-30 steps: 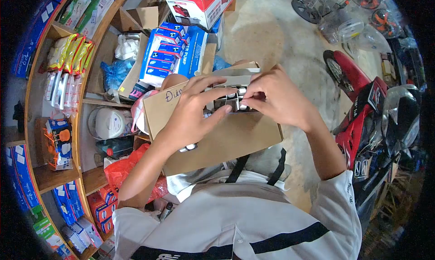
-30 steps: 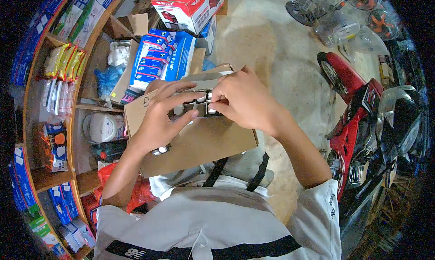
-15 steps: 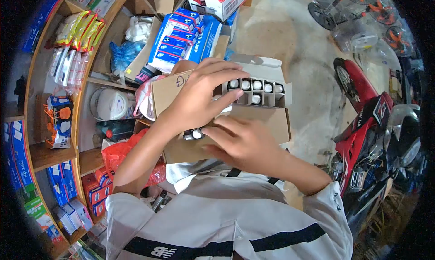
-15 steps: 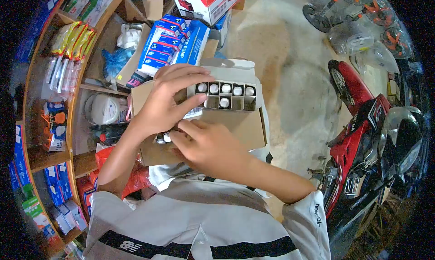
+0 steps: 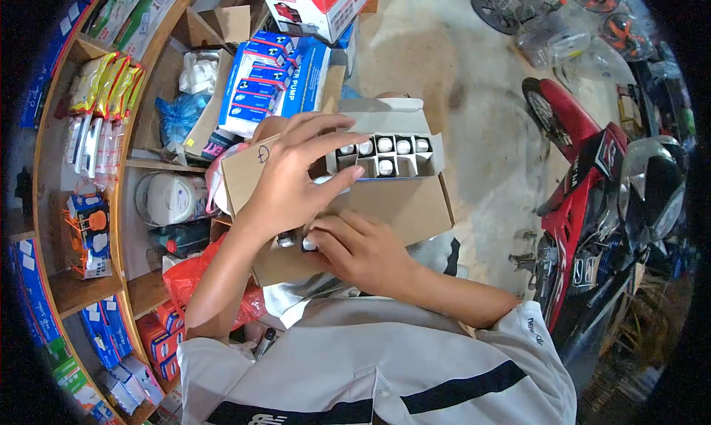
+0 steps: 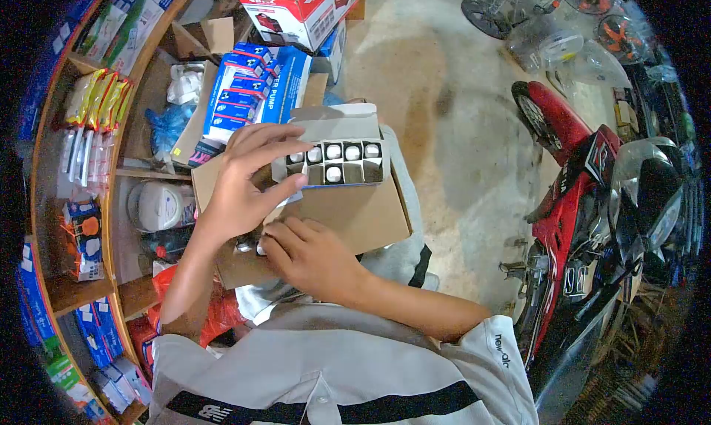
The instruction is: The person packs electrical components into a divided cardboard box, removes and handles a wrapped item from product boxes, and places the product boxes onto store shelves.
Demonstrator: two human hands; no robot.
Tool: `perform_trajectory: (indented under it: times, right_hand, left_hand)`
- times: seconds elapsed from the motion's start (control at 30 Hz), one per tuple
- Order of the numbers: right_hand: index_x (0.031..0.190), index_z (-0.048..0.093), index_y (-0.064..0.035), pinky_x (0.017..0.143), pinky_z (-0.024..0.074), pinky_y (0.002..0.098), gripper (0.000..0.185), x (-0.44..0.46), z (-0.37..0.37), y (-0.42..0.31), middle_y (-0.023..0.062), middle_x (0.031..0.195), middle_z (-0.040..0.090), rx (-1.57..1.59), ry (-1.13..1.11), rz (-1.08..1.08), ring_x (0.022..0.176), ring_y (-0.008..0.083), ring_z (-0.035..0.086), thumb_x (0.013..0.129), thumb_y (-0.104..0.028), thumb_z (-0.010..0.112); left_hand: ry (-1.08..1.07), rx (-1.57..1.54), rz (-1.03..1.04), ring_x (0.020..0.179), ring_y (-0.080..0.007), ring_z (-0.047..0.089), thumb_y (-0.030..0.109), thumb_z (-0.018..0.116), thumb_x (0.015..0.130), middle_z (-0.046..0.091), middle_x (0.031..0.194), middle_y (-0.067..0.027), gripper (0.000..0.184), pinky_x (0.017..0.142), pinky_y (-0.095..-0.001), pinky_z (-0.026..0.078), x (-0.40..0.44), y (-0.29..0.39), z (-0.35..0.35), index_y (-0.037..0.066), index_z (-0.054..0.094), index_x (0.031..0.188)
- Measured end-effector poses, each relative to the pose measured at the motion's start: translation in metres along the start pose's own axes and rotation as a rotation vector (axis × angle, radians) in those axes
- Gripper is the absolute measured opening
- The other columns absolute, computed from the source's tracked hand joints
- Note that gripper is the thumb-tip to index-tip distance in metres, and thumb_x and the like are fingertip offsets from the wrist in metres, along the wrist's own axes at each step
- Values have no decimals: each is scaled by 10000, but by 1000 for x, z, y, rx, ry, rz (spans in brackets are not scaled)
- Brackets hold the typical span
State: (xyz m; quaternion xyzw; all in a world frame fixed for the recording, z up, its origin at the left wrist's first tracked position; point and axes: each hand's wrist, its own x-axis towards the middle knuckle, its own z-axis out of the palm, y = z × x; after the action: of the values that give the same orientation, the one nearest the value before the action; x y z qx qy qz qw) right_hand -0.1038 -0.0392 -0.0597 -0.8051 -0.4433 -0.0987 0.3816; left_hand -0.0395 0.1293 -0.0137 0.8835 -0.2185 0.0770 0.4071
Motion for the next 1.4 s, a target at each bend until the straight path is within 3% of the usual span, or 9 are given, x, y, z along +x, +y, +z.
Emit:
perform_trajectory:
  times: [0.17, 0.23, 0.33, 0.5, 0.57, 0.87, 1.13, 1.4]
  right_hand:
    - [1103, 654, -38, 704, 562, 387, 363, -4, -21, 1, 105, 1043, 674, 110, 79, 0, 941, 277, 660, 792, -164, 794]
    - [1114, 693, -66, 743, 585, 365, 413, 1, -47, 8, 118, 1044, 734, 209, 216, 86, 895, 280, 712, 744, -61, 877]
    - [1050, 730, -20, 738, 591, 332, 293, 19, -84, 33, 128, 1061, 754, 204, 291, 235, 874, 257, 745, 782, -9, 849]
    - [1015, 708, -66, 769, 592, 380, 222, 32, -93, 53, 105, 995, 746, 164, 122, 245, 887, 288, 730, 819, -82, 812]
    - [975, 692, -68, 790, 579, 389, 220, 34, -86, 60, 97, 970, 745, 1, 49, 42, 903, 288, 717, 804, -122, 821]
    - [932, 680, -92, 801, 564, 401, 210, 36, -82, 71, 72, 906, 743, -51, 9, 39, 928, 271, 699, 801, -186, 814]
    - [937, 720, -103, 840, 535, 396, 205, 32, -82, 72, 19, 957, 753, -143, 23, -60, 1102, 220, 652, 787, -195, 827]
    - [939, 748, -87, 857, 523, 407, 229, 34, -86, 67, 29, 1064, 743, -203, 5, -67, 1131, 259, 643, 748, -162, 850]
  left_hand:
    - [-5, 3, 8, 1186, -320, 609, 90, 771, 806, 691, 1276, -138, 358, 1049, -439, 411, -2, -1, 1, 90, 759, 1163]
    - [5, -4, 1, 1182, -320, 611, 75, 755, 807, 691, 1276, -140, 359, 1048, -439, 410, -3, -2, 2, 89, 758, 1165]
    - [25, -25, -14, 1177, -322, 612, 49, 735, 804, 690, 1276, -143, 367, 1048, -439, 410, -5, -2, 4, 85, 755, 1168]
    - [42, -45, -23, 1174, -330, 611, 16, 731, 792, 688, 1280, -146, 388, 1047, -443, 410, -7, 0, 2, 79, 751, 1174]
    - [49, -67, -25, 1169, -333, 612, -3, 730, 785, 688, 1282, -145, 393, 1047, -441, 412, -9, -1, 2, 73, 749, 1170]
    - [43, -91, -46, 1197, -325, 616, -28, 716, 809, 683, 1284, -163, 355, 1045, -439, 435, -12, -4, 0, 50, 741, 1155]
    - [28, -86, -45, 1218, -330, 635, -31, 715, 822, 684, 1284, -166, 347, 1044, -429, 470, -13, -6, 1, 51, 739, 1158]
    - [28, -81, -42, 1216, -328, 638, -23, 716, 824, 684, 1287, -161, 348, 1045, -431, 474, -14, -6, 1, 56, 739, 1163]
